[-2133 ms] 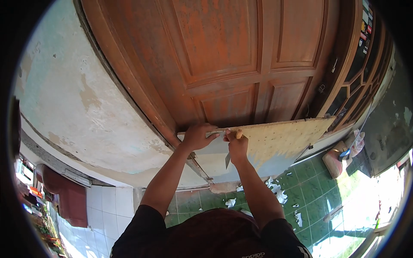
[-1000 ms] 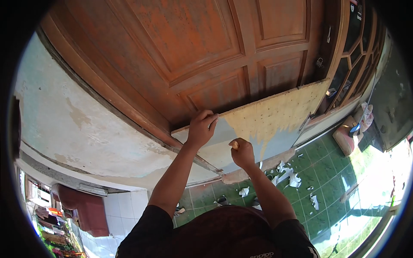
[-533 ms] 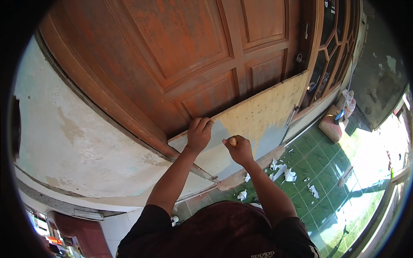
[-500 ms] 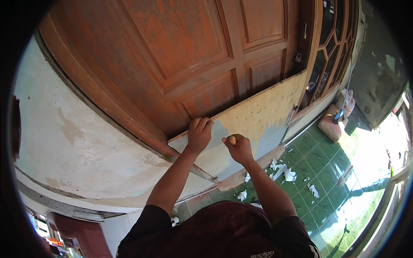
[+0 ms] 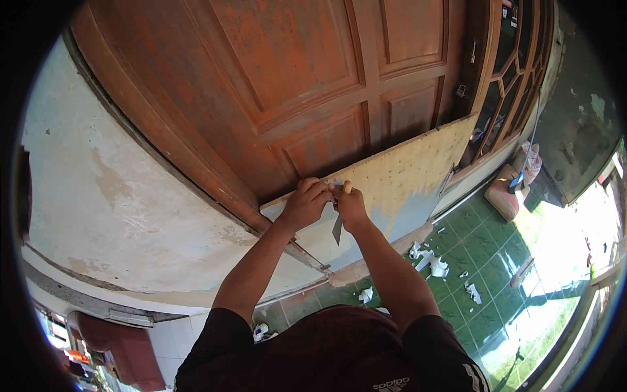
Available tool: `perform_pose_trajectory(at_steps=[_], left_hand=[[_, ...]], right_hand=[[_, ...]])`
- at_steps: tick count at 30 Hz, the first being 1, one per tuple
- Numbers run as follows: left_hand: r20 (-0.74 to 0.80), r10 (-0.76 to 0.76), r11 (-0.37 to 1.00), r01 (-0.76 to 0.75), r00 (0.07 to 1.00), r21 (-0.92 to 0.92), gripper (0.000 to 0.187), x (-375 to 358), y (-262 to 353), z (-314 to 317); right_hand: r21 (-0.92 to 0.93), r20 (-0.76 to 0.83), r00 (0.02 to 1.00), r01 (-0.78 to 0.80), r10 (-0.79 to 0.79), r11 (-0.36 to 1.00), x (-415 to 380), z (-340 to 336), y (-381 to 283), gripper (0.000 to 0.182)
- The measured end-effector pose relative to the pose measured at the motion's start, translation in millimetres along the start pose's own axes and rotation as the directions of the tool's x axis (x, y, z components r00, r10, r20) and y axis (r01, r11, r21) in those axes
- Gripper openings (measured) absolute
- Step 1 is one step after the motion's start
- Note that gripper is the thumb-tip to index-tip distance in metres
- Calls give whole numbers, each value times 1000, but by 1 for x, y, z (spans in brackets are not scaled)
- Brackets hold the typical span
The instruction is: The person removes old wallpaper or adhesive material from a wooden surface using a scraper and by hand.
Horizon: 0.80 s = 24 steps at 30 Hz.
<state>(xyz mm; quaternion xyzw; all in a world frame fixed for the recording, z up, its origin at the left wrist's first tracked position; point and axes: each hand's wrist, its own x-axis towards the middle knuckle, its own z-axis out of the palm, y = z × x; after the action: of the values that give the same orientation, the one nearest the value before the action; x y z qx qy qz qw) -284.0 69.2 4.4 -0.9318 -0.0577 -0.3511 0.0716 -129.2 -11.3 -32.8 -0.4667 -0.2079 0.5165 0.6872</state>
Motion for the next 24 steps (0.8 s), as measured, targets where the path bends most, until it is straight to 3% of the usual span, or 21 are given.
perform_pose_trajectory(at_steps=[2,5,8,14,20,23,24], left_hand=[[-43,20,998,-22,999,-58,30,4,8,-19],[-100,-295,955,296,950,-12,24,-1,16,-35],[-10,-290,956,290,957,53,25,-13,6,-36],[-38,-242,941,244,970,233,26,-8,23,-19],[-95,-373,923,379,923,57,32,-2,26,-12],[-59,-400,910,404,914,93,41,6,27,-14],[-61,-429,898,433,901,76,43,8,27,-12]], right_hand=[[20,35,999,35,-35,999,3,-5,5,24],[-29,98,991,100,-97,995,2,-7,7,24],[-14,131,986,107,-104,994,3,-11,11,23],[-25,202,977,80,-74,996,4,-33,19,18],[147,136,991,-1,-19,989,-16,-38,19,15],[-43,160,986,-38,44,998,-23,-56,40,17],[-51,139,990,17,-10,999,-29,-54,38,19]])
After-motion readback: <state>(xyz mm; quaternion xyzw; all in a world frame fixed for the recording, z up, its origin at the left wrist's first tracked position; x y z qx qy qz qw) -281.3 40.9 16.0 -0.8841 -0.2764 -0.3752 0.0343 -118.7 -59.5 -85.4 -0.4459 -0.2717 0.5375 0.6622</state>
